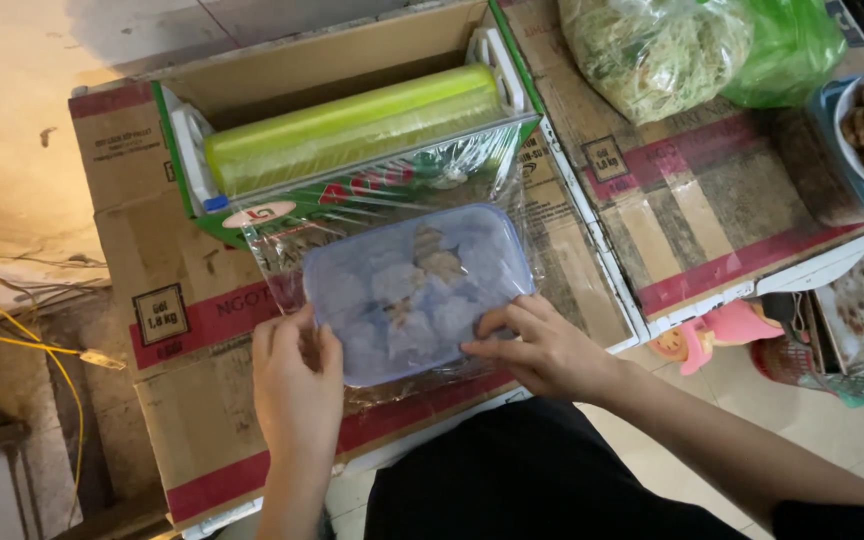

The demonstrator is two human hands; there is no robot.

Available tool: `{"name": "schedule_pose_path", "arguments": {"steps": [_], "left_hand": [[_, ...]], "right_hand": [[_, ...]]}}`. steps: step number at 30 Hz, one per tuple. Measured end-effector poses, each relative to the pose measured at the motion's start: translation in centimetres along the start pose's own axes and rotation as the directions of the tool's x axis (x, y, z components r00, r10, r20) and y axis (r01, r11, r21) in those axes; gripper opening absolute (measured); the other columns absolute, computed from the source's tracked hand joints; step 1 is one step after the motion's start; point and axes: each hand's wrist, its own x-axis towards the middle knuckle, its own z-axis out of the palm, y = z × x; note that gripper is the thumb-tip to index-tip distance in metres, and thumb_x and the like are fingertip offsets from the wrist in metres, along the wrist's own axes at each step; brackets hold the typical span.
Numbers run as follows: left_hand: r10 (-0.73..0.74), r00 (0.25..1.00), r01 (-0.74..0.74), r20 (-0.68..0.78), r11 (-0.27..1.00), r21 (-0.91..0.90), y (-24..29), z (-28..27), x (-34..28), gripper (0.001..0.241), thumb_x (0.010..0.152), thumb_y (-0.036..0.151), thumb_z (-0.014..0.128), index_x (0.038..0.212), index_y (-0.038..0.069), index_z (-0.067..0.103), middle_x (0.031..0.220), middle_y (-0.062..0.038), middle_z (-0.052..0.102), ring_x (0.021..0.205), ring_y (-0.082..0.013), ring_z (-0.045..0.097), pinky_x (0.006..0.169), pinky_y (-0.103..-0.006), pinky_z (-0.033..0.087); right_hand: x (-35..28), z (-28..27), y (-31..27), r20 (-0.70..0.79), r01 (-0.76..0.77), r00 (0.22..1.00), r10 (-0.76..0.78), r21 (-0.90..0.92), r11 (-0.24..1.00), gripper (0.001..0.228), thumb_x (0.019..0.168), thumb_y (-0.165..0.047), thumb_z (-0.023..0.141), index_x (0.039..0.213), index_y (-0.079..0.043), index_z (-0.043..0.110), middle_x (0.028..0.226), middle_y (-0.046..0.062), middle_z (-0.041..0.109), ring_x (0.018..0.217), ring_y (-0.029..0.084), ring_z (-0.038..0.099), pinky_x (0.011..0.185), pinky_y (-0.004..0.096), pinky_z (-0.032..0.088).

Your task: The recorder is wrapping plastic containers and plates of prepared food items with cling wrap for storage.

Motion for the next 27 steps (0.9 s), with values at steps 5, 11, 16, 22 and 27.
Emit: {"name": "schedule_pose_path", "arguments": {"steps": [5, 11, 16, 22, 27], "left_hand": [[0.088, 0.993, -0.101, 0.074, 0.976, 0.195, 0.8, 0.0, 1.1, 0.060, 0.088, 0.009, 0.064, 0.146, 0.005, 0.046, 0.141, -0.021, 0.046, 0.114, -0.0368, 0.059, 0.083, -0.0469, 0.057], [0.164, 0.986, -0.163, 0.011, 0.975, 0.152, -0.3, 1.2, 1.5, 0.055, 0.084, 0.002, 0.061, 0.139, 0.003, 0.058, 0.134, -0.020, 0.060, 0.106, -0.0395, 0.062, 0.085, -0.0477, 0.053], [0.172, 0.981, -0.185, 0.086, 0.964, 0.193, 0.1, 0.9, 1.6, 0.071, 0.079, 0.004, 0.064, 0.148, 0.005, 0.050, 0.142, -0.022, 0.048, 0.116, -0.0440, 0.054, 0.091, -0.0519, 0.052], [0.529, 0.845, -0.526, 0.072, 0.802, 0.284, 1.5, 1.7, 4.2, 0.067, 0.077, 0.011, 0.062, 0.143, 0.004, 0.061, 0.151, -0.021, 0.052, 0.141, -0.0413, 0.050, 0.116, -0.0592, 0.038], [0.652, 0.758, -0.607, 0.036, 0.684, 0.404, 0.6, 4.0, 4.6, 0.055, 0.084, 0.031, 0.065, 0.135, 0.009, 0.070, 0.144, -0.012, 0.062, 0.136, -0.0333, 0.056, 0.117, -0.0524, 0.040]], "right_hand": [[1.2, -0.9, 0.2, 0.028, -0.065, 0.998, 0.062, 0.122, 0.990, 0.025, 0.092, -0.018, 0.073, 0.115, -0.010, 0.078, 0.120, 0.010, 0.067, 0.105, 0.026, 0.065, 0.095, 0.040, 0.053], [5.7, -1.8, -0.5, -0.177, -0.264, 0.957, 0.231, -0.193, 0.945, 0.035, 0.094, -0.015, 0.070, 0.129, -0.007, 0.072, 0.131, 0.010, 0.068, 0.118, 0.027, 0.063, 0.097, 0.039, 0.055], [7.9, -0.5, 2.3, -0.125, -0.288, 0.957, 0.263, -0.285, 0.914, 0.058, 0.101, -0.032, 0.063, 0.150, -0.004, 0.051, 0.161, 0.015, 0.046, 0.152, 0.035, 0.039, 0.127, 0.052, 0.028], [8.4, 1.2, 3.9, -0.150, -0.303, 0.951, 0.269, -0.295, 0.906, 0.064, 0.103, -0.050, 0.064, 0.154, -0.013, 0.055, 0.158, 0.012, 0.053, 0.152, 0.033, 0.041, 0.126, 0.056, 0.017], [7.9, 1.1, 4.0, -0.126, -0.288, 0.957, 0.260, -0.337, 0.896, 0.067, 0.101, -0.056, 0.062, 0.153, -0.014, 0.055, 0.155, 0.013, 0.055, 0.149, 0.034, 0.044, 0.124, 0.060, 0.022]]}}
